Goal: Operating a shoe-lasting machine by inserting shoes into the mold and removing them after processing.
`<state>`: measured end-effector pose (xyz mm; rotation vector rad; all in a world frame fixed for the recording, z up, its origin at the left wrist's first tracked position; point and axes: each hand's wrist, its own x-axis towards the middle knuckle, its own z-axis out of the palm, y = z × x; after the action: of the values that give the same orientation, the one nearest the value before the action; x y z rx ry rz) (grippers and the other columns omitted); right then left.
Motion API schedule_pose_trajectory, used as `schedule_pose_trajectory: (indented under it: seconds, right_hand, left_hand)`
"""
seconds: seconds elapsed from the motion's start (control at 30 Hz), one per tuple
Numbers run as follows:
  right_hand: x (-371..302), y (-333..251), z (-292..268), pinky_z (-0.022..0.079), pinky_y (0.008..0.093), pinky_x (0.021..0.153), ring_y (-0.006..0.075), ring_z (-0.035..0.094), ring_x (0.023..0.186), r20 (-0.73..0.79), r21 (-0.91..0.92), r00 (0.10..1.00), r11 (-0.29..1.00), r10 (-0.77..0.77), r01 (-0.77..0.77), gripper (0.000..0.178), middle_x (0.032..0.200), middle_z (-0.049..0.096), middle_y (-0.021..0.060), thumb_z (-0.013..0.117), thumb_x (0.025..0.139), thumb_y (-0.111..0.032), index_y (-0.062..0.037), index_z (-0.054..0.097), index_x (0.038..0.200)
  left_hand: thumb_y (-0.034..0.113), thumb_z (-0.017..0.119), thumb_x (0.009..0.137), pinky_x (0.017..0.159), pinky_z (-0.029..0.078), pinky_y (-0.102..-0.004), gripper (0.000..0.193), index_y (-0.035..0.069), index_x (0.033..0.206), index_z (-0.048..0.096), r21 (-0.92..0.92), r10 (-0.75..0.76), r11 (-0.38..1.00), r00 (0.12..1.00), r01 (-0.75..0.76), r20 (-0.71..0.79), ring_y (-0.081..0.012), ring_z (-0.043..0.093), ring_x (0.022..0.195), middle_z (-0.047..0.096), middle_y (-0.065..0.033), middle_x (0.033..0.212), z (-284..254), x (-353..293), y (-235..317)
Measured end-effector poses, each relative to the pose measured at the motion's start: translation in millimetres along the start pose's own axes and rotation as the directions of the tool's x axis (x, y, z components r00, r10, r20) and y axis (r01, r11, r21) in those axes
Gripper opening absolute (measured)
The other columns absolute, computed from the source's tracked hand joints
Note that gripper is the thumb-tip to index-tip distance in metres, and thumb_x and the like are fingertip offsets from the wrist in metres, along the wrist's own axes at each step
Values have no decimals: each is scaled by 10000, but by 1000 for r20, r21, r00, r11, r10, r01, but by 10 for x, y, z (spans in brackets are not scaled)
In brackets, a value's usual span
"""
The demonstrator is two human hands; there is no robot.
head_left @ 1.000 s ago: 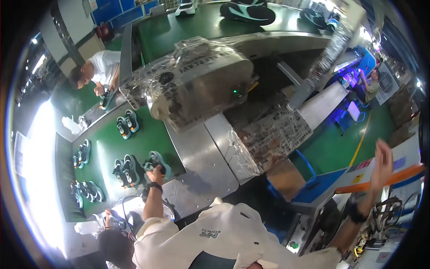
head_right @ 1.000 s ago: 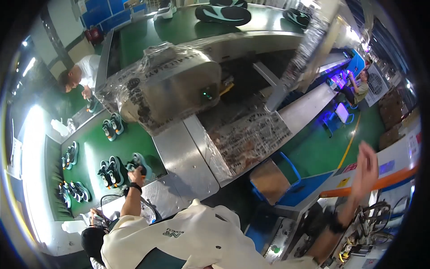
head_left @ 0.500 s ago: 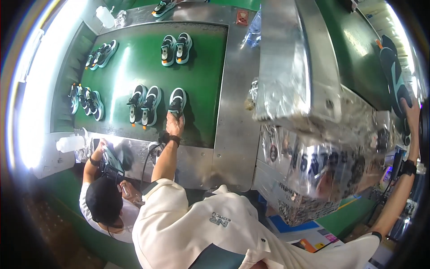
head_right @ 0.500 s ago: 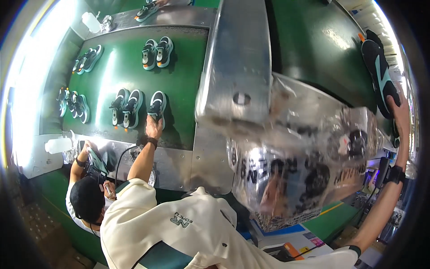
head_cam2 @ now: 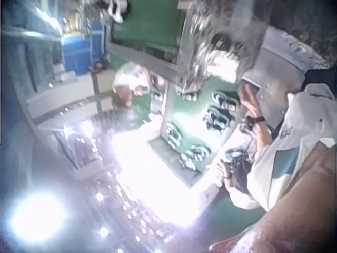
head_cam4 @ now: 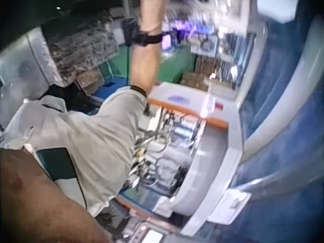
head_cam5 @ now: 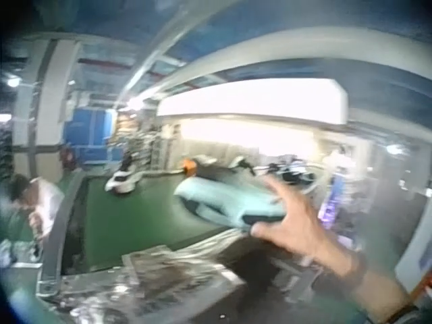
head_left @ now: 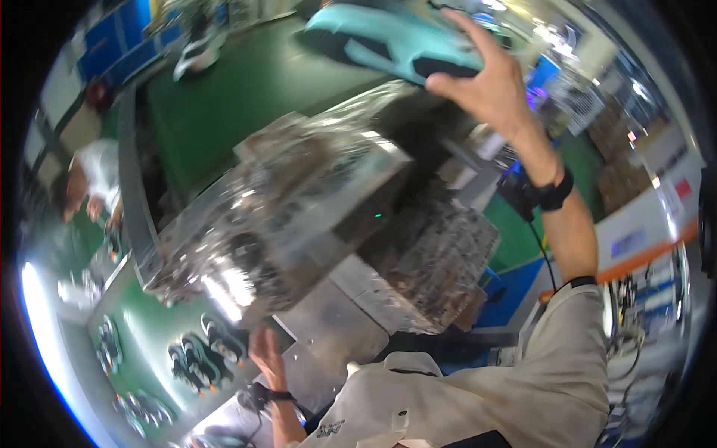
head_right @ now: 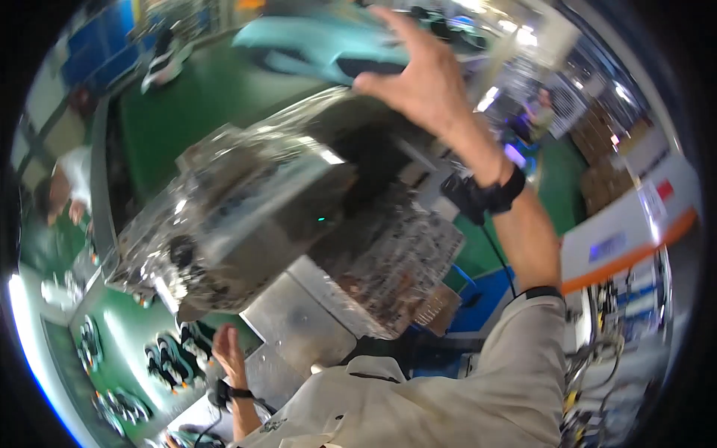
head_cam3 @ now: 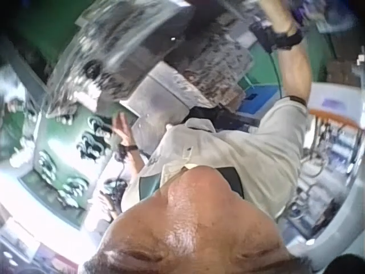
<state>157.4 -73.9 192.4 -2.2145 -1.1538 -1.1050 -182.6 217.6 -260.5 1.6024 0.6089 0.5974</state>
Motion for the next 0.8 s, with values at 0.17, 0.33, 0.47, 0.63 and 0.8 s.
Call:
schedule_pose_trajectory:
  seconds: [0.17,0.33,0.47,0.63,0.8]
  right_hand:
    - [-1036,-420,-1098,415,421,880,252,579,993,-82,-90,989,989,-126,119,981,1122,621,70,894,596,-295,-61,431,1429]
    - [-2338,-865,-1989,341,495,1070,220,525,1181,43,-399,998,915,-47,61,493,1230,588,17,665,797,-92,-124,584,1283]
    - [-3189,-1318,-2646,304,521,1107,242,437,1300,148,-539,923,812,354,-225,436,1319,533,42,648,821,-166,-144,596,1253]
    - [-4595,-1853,-3419,377,446,1074,308,389,1365,-145,-76,528,523,837,-849,715,1472,400,129,769,779,-175,-102,433,1405]
    - [-5626,-2517,-3874,454,324,971,171,527,1182,-310,815,74,305,948,-492,812,1354,512,93,772,802,-197,-23,343,1470]
  left_hand:
    - [627,463,932,995,460,-557,763,-7,1358,481,-453,174,624,453,636,875,-433,594,1138,580,-274,1266,1361,-525,1915]
    - [516,455,960,1039,360,-680,772,32,1514,220,304,427,127,-328,944,842,-564,462,1220,264,-311,1512,2471,-899,2685]
    - [487,546,921,909,492,-515,710,7,1423,400,222,422,389,-387,894,820,-399,590,1053,503,-238,1349,2870,-1888,2738]
    - [269,469,990,1054,415,-444,499,14,1414,404,121,233,634,-337,764,912,-298,548,1218,550,-152,1322,3277,-3041,2807]
    - [124,544,966,944,470,-323,427,14,1367,445,-7,215,879,-383,477,898,-171,569,1114,585,-85,1218,3551,-4416,2958]
